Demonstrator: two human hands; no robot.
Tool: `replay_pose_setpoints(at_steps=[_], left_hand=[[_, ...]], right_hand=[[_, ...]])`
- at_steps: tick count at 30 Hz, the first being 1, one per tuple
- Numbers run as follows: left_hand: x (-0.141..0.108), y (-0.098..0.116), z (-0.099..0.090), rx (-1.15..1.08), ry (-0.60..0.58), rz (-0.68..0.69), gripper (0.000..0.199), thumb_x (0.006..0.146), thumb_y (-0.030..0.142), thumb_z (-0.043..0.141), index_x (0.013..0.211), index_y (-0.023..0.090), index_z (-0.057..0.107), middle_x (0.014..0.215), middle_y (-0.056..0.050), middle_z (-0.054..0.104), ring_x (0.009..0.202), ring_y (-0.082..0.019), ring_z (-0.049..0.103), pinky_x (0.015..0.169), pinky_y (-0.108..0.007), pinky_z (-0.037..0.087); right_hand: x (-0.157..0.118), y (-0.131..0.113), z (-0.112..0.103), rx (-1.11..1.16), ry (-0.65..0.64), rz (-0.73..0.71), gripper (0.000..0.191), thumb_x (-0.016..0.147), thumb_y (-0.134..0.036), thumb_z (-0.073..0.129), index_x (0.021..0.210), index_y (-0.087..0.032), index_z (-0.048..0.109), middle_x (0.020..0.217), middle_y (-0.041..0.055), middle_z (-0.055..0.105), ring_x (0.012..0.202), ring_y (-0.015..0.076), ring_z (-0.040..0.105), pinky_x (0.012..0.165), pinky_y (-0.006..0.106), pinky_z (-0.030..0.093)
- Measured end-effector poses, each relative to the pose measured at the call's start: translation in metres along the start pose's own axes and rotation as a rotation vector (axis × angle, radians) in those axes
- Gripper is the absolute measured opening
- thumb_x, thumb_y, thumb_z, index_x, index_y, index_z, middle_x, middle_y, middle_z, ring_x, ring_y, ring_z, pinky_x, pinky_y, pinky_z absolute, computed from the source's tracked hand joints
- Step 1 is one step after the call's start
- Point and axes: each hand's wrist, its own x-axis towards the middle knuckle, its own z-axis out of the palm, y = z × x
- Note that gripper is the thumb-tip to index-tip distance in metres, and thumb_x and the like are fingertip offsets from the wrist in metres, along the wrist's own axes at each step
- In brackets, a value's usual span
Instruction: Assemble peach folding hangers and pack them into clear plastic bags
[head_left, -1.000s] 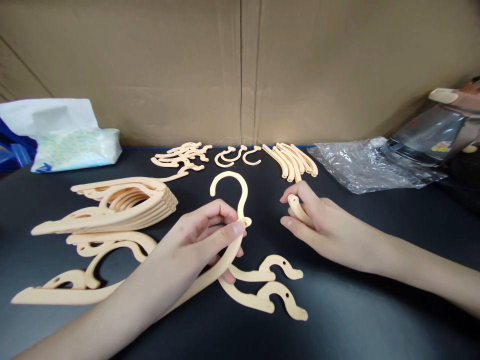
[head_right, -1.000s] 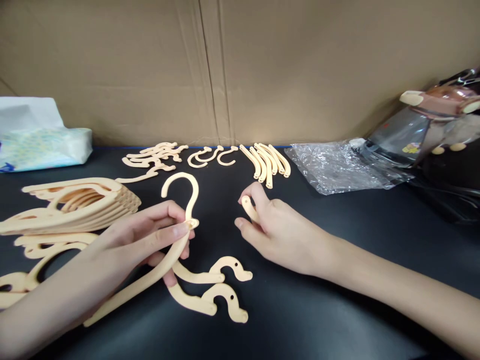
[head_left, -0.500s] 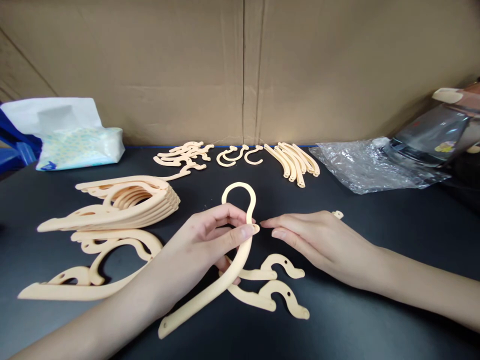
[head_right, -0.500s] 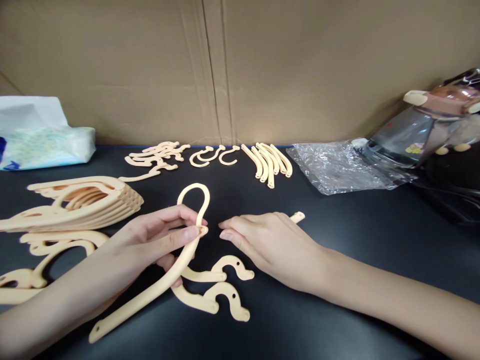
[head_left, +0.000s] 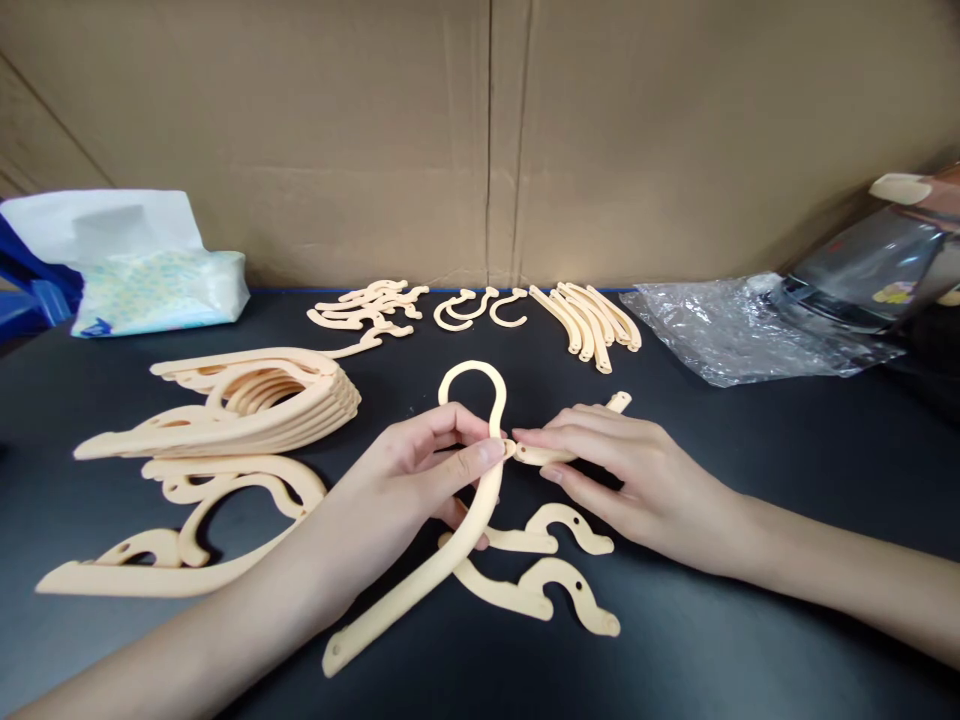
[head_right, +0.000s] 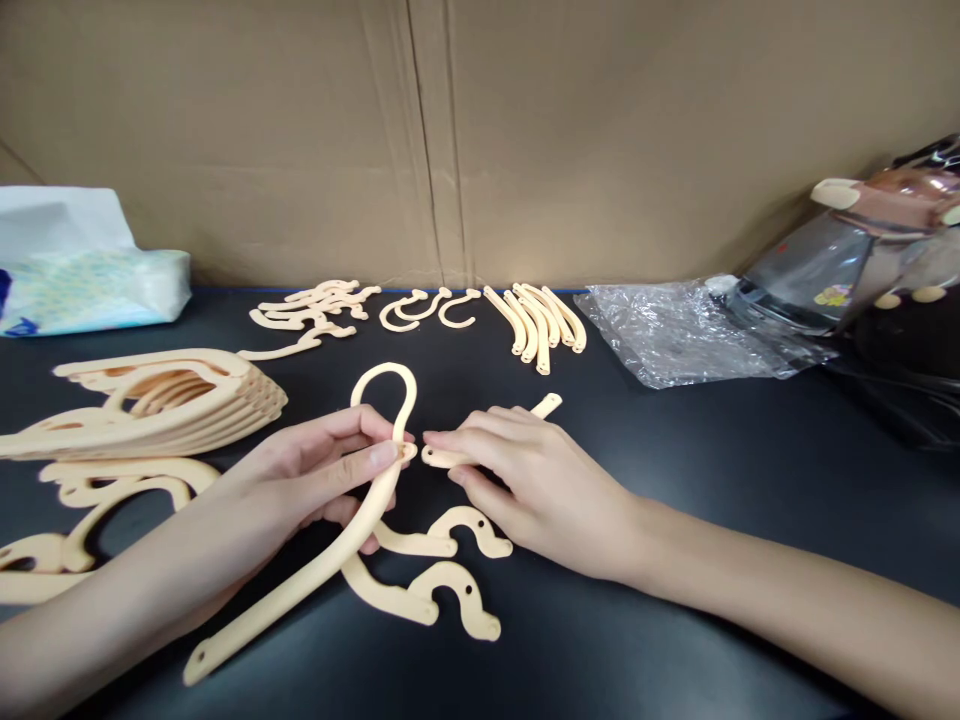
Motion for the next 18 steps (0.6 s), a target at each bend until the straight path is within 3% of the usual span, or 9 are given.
replay_pose_setpoints(at_steps=[4,9,15,18], left_hand=[[0.0021,0.0016,0.0005,-0.036,0.010,0.002,0.026,0.089,0.042,0.067,0.082,0.017,0.062,0.073,0.003,0.057,0.065,-0.010,0.058,0.060,-0.022,0.059],[0.0051,0.0037,-0.0014,-0.056,-0.030,-0.023,0.024,0.090,0.040,0.066,0.084,0.017,0.063,0.073,0.001,0.060,0.067,-0.011,0.060,0.057,-0.019,0.058],[0.0040,-0.0004,-0.0054,-0.032,-0.108,-0.036,0.027,0.088,0.047,0.068,0.087,0.019,0.067,0.076,0.002,0.058,0.071,-0.010,0.054,0.062,-0.020,0.058],[0.0044,-0.0006,-0.0064,0.019,-0.113,-0.035,0.029,0.087,0.049,0.069,0.088,0.020,0.068,0.077,0.002,0.058,0.072,-0.010,0.054,0.063,-0.017,0.053]], right_hand=[[0.0001,0.0013,0.0021,0.131,0.062,0.138,0.012,0.092,-0.019,0.062,0.102,-0.022,0.067,0.096,0.0003,0.075,0.086,0.0150,0.069,0.081,0.031,0.053],[0.0008,0.0007,0.0017,0.159,0.069,0.279,0.004,0.087,-0.027,0.069,0.089,-0.024,0.070,0.089,-0.0027,0.076,0.086,0.0173,0.069,0.080,0.034,0.054],[0.0003,-0.0015,0.0014,0.378,0.021,0.327,0.012,0.088,-0.033,0.068,0.086,-0.022,0.066,0.092,-0.0026,0.076,0.083,0.0149,0.074,0.075,0.027,0.058],[-0.0002,-0.0012,0.0022,0.373,0.026,0.313,0.012,0.087,-0.032,0.070,0.084,-0.021,0.066,0.091,-0.0025,0.076,0.082,0.0146,0.074,0.074,0.025,0.058]])
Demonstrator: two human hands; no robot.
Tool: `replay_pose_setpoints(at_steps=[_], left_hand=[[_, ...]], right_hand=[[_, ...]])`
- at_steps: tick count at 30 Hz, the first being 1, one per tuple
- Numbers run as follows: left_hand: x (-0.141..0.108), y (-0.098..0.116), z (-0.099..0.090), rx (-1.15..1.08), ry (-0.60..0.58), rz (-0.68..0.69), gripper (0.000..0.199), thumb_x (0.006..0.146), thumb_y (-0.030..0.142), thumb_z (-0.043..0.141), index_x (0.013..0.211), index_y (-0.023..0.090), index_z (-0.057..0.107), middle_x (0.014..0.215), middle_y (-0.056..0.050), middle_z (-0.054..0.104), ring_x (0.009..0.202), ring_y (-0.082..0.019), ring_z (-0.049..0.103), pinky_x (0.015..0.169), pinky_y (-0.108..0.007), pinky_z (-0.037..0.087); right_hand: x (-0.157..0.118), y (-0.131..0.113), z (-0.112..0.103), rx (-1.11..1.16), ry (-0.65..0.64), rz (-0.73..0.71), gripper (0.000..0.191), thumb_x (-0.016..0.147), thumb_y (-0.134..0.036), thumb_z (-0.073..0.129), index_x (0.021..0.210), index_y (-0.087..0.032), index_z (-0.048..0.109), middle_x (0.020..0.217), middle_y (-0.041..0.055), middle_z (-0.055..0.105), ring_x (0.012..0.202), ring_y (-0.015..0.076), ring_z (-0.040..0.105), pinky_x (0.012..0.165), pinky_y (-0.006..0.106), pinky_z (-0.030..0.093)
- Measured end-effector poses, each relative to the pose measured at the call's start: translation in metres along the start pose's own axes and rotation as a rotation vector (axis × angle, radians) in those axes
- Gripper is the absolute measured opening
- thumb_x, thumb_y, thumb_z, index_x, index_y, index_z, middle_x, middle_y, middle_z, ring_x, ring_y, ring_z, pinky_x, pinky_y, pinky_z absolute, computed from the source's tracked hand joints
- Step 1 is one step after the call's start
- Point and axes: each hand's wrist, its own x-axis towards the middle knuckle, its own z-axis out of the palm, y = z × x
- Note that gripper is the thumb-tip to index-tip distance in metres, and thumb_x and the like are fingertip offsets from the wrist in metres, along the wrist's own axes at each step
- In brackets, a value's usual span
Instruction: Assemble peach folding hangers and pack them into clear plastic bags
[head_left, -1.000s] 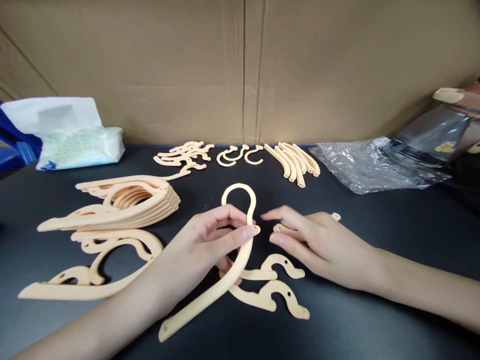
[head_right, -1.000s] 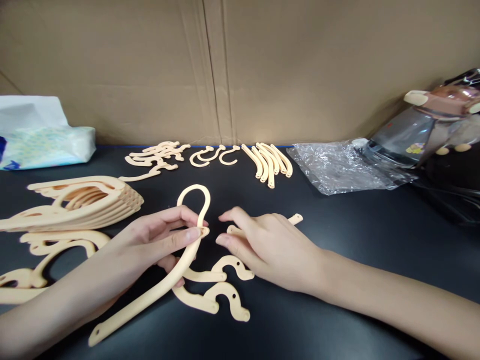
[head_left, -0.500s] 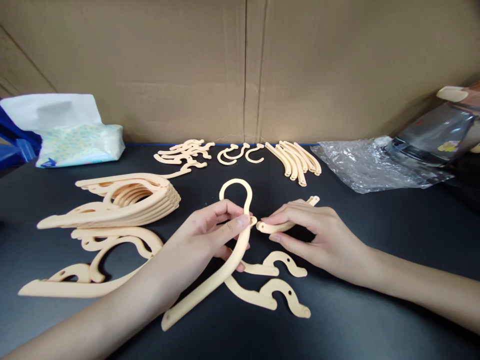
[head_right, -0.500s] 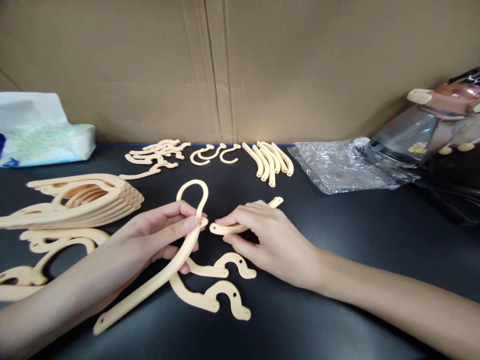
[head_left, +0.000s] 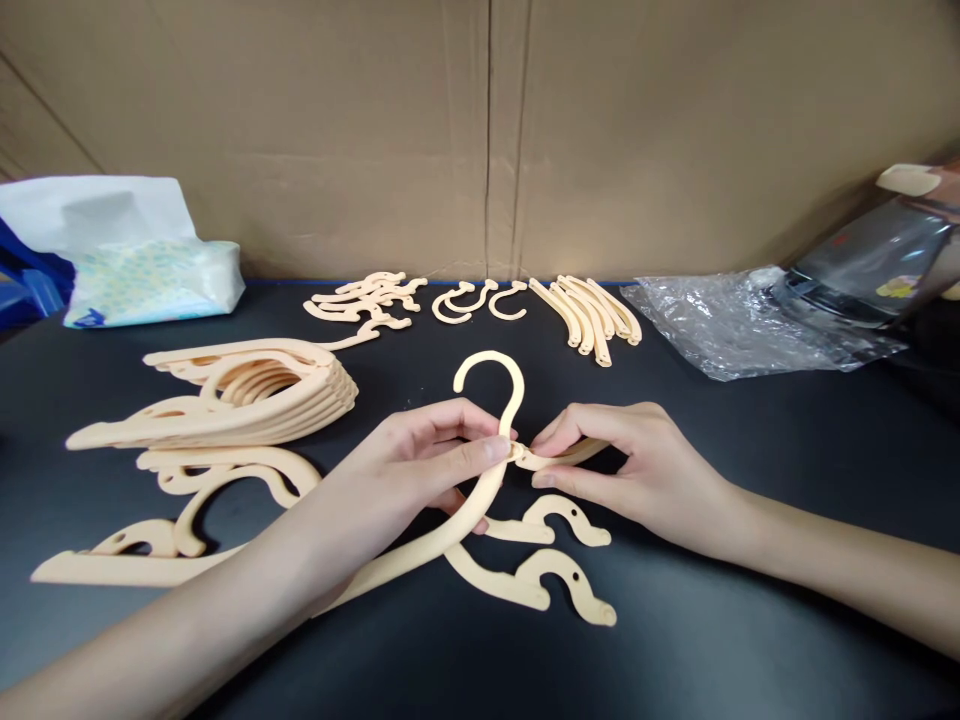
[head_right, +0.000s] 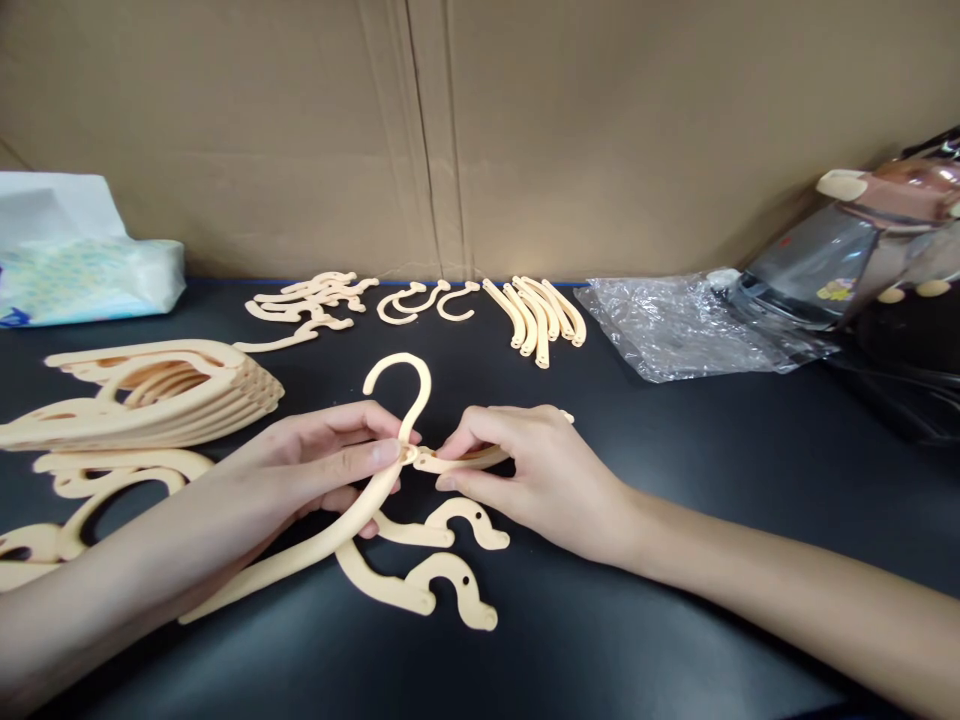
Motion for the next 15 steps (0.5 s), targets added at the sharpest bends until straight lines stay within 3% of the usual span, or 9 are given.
replay_pose_setpoints(at_steps=[8,15], left_hand=[[0.0009,0.0035,-0.0010,-0.013,-0.090,-0.047,0.024,0.088,0.042,0.070,0.087,0.018,0.069,0.081,-0.001,0.071,0.071,-0.010,0.064,0.063,-0.015,0.050],[0.0005,0.0079,-0.0003,0.002,-0.083,-0.072,0.026,0.081,0.039,0.077,0.079,0.015,0.067,0.075,0.001,0.069,0.064,-0.007,0.056,0.057,-0.012,0.044]], right_hand=[[0.0007,0.0024,-0.0003,-0.034,-0.012,-0.102,0.008,0.085,-0.026,0.072,0.083,-0.020,0.068,0.086,-0.0030,0.074,0.077,0.0106,0.071,0.072,0.020,0.056],[-0.0013,0.0023,-0.0014,-0.083,-0.044,-0.167,0.005,0.088,-0.022,0.070,0.085,-0.018,0.069,0.085,-0.0020,0.071,0.077,0.0085,0.069,0.072,0.018,0.052]])
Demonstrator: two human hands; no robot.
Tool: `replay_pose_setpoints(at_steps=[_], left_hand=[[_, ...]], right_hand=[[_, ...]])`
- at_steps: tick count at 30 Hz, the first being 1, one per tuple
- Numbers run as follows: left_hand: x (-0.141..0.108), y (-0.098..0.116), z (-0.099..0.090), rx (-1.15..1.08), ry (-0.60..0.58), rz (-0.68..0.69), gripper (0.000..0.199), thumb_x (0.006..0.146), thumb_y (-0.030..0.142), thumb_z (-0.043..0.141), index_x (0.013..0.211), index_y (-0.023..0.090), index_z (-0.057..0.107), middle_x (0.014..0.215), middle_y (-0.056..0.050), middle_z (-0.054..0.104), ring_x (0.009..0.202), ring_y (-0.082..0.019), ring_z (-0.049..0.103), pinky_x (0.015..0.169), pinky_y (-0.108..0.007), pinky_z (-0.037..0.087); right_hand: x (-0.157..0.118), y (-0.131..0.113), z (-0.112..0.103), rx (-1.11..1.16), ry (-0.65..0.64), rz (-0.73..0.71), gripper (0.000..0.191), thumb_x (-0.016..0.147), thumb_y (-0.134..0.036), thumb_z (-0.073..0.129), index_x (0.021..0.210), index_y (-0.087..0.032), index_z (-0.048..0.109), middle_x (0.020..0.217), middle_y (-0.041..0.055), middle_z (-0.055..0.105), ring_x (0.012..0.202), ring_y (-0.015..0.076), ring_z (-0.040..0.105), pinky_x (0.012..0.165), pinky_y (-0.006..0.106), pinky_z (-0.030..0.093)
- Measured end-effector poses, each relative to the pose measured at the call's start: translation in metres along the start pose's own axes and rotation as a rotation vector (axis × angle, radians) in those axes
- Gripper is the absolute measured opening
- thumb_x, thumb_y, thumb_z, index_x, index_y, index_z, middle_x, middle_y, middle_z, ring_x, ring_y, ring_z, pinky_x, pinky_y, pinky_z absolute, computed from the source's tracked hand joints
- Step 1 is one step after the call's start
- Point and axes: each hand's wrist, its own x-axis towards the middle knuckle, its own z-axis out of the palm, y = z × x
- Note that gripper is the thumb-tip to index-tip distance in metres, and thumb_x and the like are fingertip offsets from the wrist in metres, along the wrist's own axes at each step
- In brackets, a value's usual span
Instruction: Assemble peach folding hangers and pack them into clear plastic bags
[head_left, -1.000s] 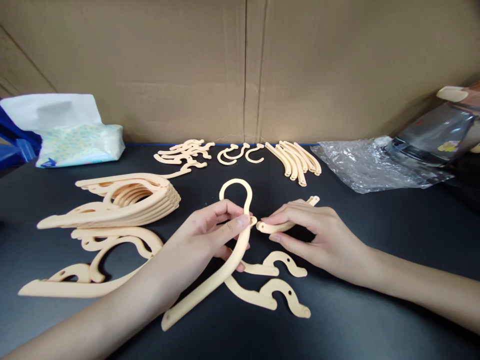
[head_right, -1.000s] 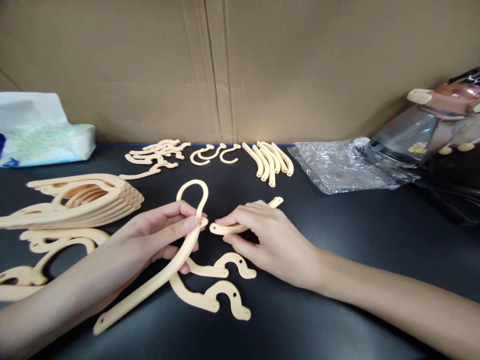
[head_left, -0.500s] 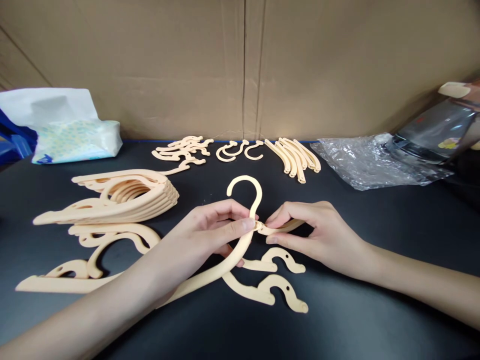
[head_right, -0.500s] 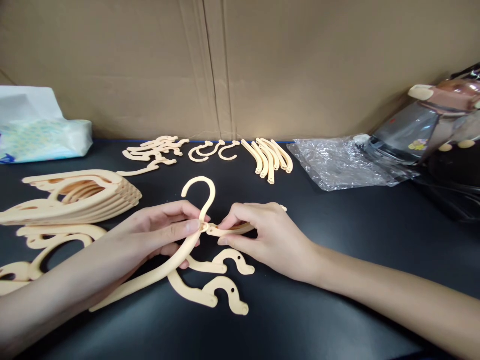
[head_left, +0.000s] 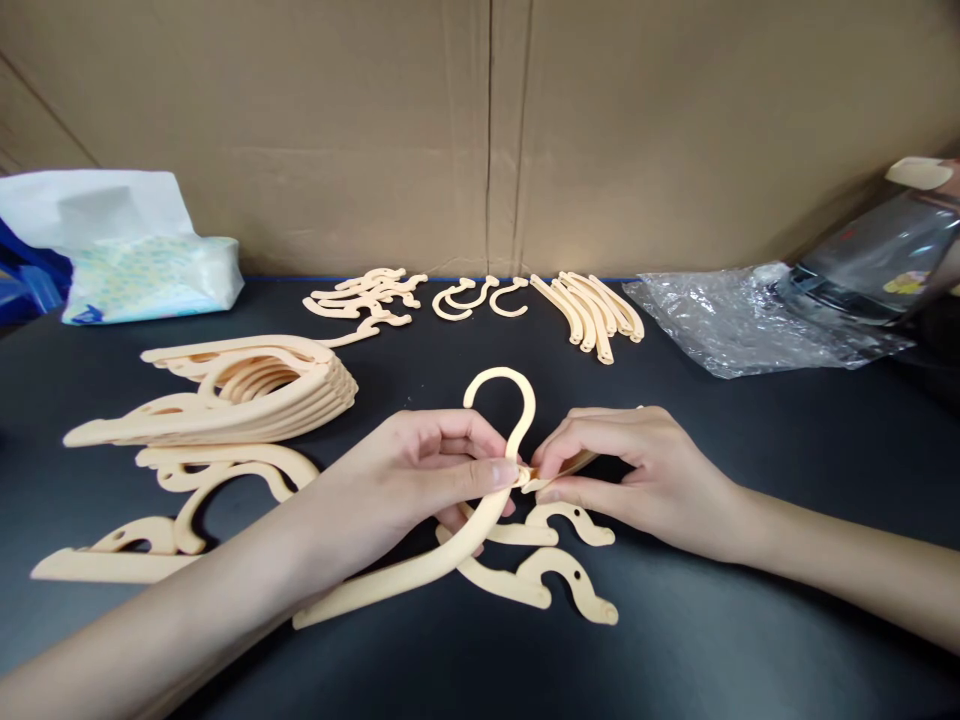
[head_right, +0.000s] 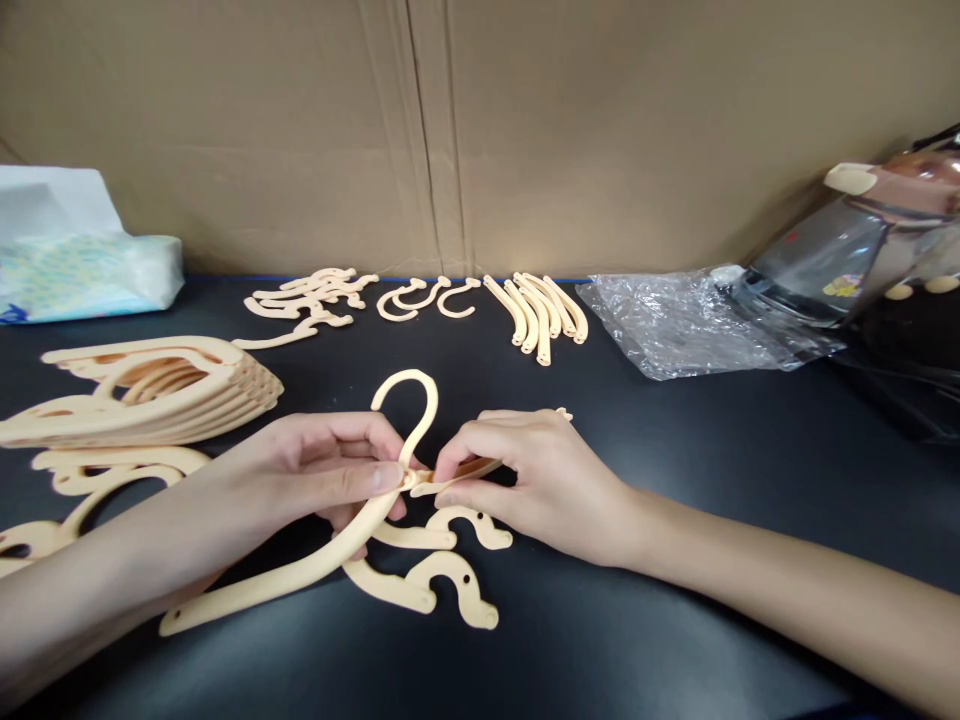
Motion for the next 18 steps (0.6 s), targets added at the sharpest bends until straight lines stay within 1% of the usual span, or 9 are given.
replay_pose_setpoints(at_steps=[3,8,10,14,18], left_hand=[[-0.0018,-0.0004,0.0010,0.056,0.011,0.009,0.030,0.080,0.043,0.078,0.079,0.016,0.065,0.072,0.002,0.067,0.062,-0.007,0.051,0.056,-0.013,0.040],[-0.0027,-0.0053,0.0024,0.156,0.024,0.065,0.031,0.083,0.046,0.073,0.080,0.017,0.063,0.072,0.001,0.068,0.064,-0.009,0.054,0.054,-0.015,0.033],[-0.0020,-0.0066,0.0031,0.160,0.032,0.081,0.031,0.082,0.046,0.073,0.079,0.017,0.063,0.071,0.001,0.068,0.064,-0.008,0.054,0.055,-0.015,0.034],[-0.0011,-0.0061,0.0055,0.154,0.031,0.134,0.027,0.081,0.041,0.074,0.076,0.017,0.063,0.069,0.004,0.066,0.066,-0.007,0.055,0.060,-0.014,0.040],[-0.0026,-0.0049,0.0071,0.187,0.046,0.169,0.023,0.082,0.037,0.074,0.075,0.017,0.063,0.069,0.004,0.065,0.067,-0.007,0.055,0.060,-0.012,0.041]], right_hand=[[-0.0011,0.0004,0.0000,-0.004,-0.007,-0.019,0.004,0.087,-0.020,0.070,0.085,-0.017,0.069,0.084,-0.0011,0.071,0.076,0.0080,0.068,0.071,0.017,0.051],[-0.0015,0.0004,-0.0003,-0.058,-0.023,-0.095,0.003,0.088,-0.017,0.069,0.085,-0.016,0.069,0.081,0.0000,0.071,0.073,0.0089,0.065,0.068,0.020,0.048],[-0.0009,0.0004,-0.0003,-0.065,-0.027,-0.113,0.004,0.088,-0.016,0.068,0.085,-0.017,0.069,0.081,-0.0002,0.071,0.074,0.0096,0.064,0.069,0.021,0.048],[-0.0002,0.0006,-0.0002,-0.056,-0.032,-0.114,0.003,0.088,-0.015,0.068,0.085,-0.016,0.069,0.081,0.0001,0.071,0.076,0.0100,0.064,0.069,0.021,0.048],[-0.0009,0.0001,-0.0005,-0.069,-0.033,-0.113,0.004,0.089,-0.015,0.068,0.085,-0.017,0.069,0.081,0.0000,0.071,0.076,0.0101,0.063,0.069,0.021,0.047]])
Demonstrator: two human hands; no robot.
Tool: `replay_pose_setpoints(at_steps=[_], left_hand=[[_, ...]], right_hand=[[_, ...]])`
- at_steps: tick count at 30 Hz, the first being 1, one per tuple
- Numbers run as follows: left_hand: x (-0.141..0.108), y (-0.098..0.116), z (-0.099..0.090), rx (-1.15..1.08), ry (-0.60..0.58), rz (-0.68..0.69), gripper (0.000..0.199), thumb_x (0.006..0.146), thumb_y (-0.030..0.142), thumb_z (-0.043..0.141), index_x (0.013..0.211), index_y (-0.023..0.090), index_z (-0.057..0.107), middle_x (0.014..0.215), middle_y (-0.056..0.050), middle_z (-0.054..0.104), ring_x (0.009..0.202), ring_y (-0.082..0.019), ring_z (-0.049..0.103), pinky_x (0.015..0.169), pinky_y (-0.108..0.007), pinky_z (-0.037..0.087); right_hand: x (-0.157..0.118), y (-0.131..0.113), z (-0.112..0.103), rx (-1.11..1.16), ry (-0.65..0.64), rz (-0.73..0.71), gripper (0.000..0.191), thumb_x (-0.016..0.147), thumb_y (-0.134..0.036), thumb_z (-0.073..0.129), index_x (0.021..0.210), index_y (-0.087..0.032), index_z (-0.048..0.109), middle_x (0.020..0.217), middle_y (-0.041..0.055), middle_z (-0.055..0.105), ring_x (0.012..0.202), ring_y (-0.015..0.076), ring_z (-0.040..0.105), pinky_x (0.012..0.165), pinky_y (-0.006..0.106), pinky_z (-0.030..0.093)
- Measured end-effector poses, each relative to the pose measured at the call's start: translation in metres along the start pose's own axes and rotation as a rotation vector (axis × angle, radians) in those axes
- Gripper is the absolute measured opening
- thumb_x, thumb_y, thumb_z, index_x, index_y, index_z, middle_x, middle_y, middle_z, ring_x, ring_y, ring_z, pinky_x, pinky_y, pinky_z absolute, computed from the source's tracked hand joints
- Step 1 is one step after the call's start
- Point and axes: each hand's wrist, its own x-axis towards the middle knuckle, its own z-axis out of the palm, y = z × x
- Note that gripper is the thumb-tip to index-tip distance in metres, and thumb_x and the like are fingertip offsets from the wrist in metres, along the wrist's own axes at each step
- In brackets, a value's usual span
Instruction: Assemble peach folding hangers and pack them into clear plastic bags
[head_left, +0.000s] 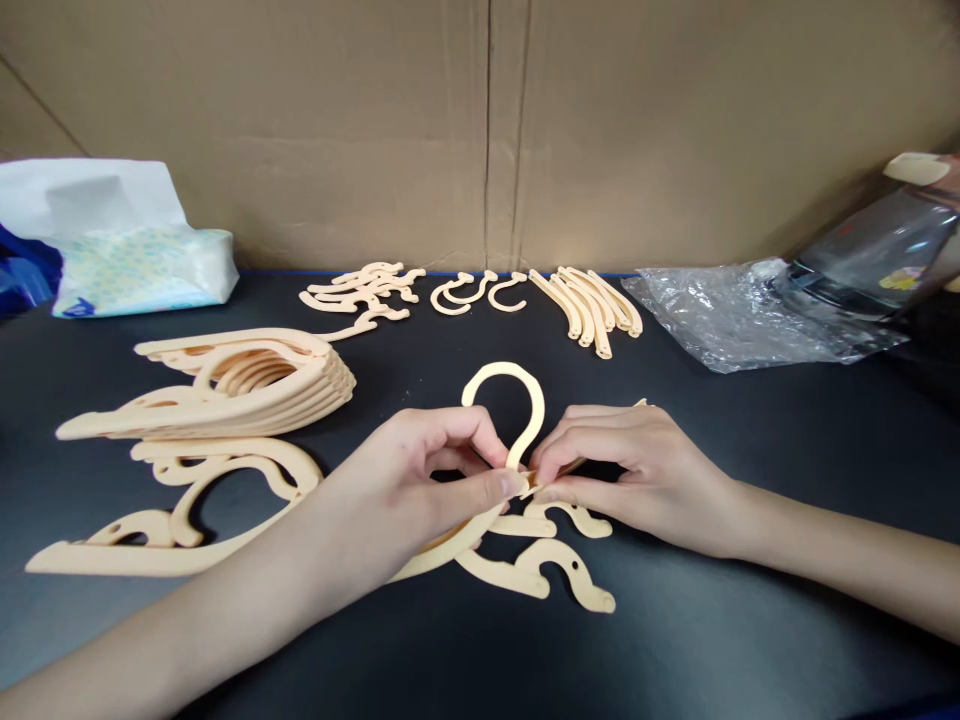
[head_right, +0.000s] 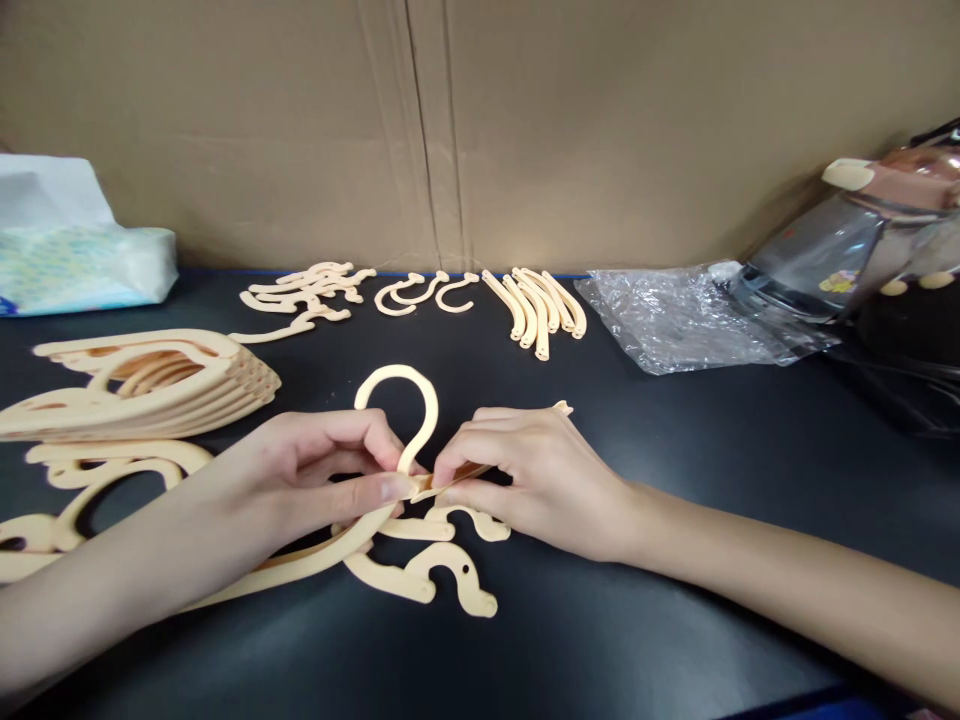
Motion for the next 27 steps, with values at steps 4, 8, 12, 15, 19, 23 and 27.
replay_pose_setpoints(at_steps=[4,8,12,15,19,23,27], left_hand=[[-0.0015,0.0042,0.0004,0.110,0.024,0.014,0.021,0.084,0.035,0.069,0.073,0.017,0.064,0.069,0.004,0.063,0.066,-0.007,0.053,0.059,-0.013,0.041],[0.0007,0.0095,0.0008,0.152,0.052,0.000,0.022,0.083,0.032,0.067,0.069,0.016,0.063,0.068,0.004,0.060,0.066,-0.008,0.053,0.059,-0.014,0.041],[0.0040,0.0091,0.0014,0.095,0.084,-0.035,0.021,0.078,0.033,0.070,0.068,0.015,0.064,0.065,0.004,0.061,0.062,-0.007,0.053,0.057,-0.013,0.040],[0.0050,0.0070,0.0021,0.051,0.123,-0.050,0.020,0.075,0.031,0.072,0.066,0.015,0.064,0.061,0.005,0.062,0.059,-0.006,0.052,0.055,-0.012,0.039],[0.0047,0.0055,0.0036,0.097,0.159,-0.001,0.017,0.074,0.031,0.074,0.066,0.017,0.070,0.064,0.004,0.067,0.061,-0.007,0.058,0.057,-0.012,0.044],[0.0023,0.0046,0.0052,0.148,0.195,0.104,0.009,0.078,0.028,0.073,0.077,0.020,0.073,0.071,0.004,0.071,0.066,-0.009,0.064,0.059,-0.012,0.049],[-0.0011,0.0009,0.0035,0.249,0.222,0.170,0.025,0.085,0.031,0.067,0.108,0.025,0.071,0.098,0.003,0.075,0.088,-0.014,0.070,0.067,-0.015,0.055]], right_hand=[[0.0004,0.0001,-0.0008,-0.013,-0.012,0.003,0.004,0.089,-0.017,0.067,0.086,-0.017,0.069,0.081,-0.0003,0.070,0.075,0.0095,0.063,0.068,0.021,0.046],[0.0001,0.0001,-0.0016,-0.005,-0.007,0.065,0.007,0.089,-0.024,0.069,0.087,-0.018,0.070,0.079,-0.0017,0.068,0.071,0.0076,0.063,0.065,0.019,0.046],[-0.0007,-0.0003,-0.0010,0.006,-0.005,0.155,0.006,0.088,-0.026,0.070,0.086,-0.020,0.070,0.081,-0.0039,0.069,0.072,0.0077,0.065,0.065,0.018,0.047],[0.0004,-0.0012,0.0001,0.038,0.015,0.213,0.006,0.087,-0.027,0.071,0.086,-0.021,0.069,0.081,-0.0057,0.071,0.071,0.0078,0.067,0.063,0.018,0.047],[0.0034,-0.0044,0.0012,0.076,0.033,0.215,0.007,0.086,-0.026,0.071,0.084,-0.020,0.067,0.077,-0.0061,0.071,0.067,0.0077,0.066,0.060,0.018,0.048],[0.0057,-0.0050,0.0018,0.101,0.091,0.221,0.008,0.086,-0.024,0.071,0.088,-0.021,0.064,0.081,-0.0062,0.069,0.070,0.0072,0.063,0.064,0.018,0.050],[0.0055,0.0031,0.0018,0.140,0.281,0.255,0.012,0.088,-0.026,0.068,0.098,-0.024,0.061,0.091,-0.0033,0.066,0.076,0.0084,0.061,0.062,0.018,0.051]])
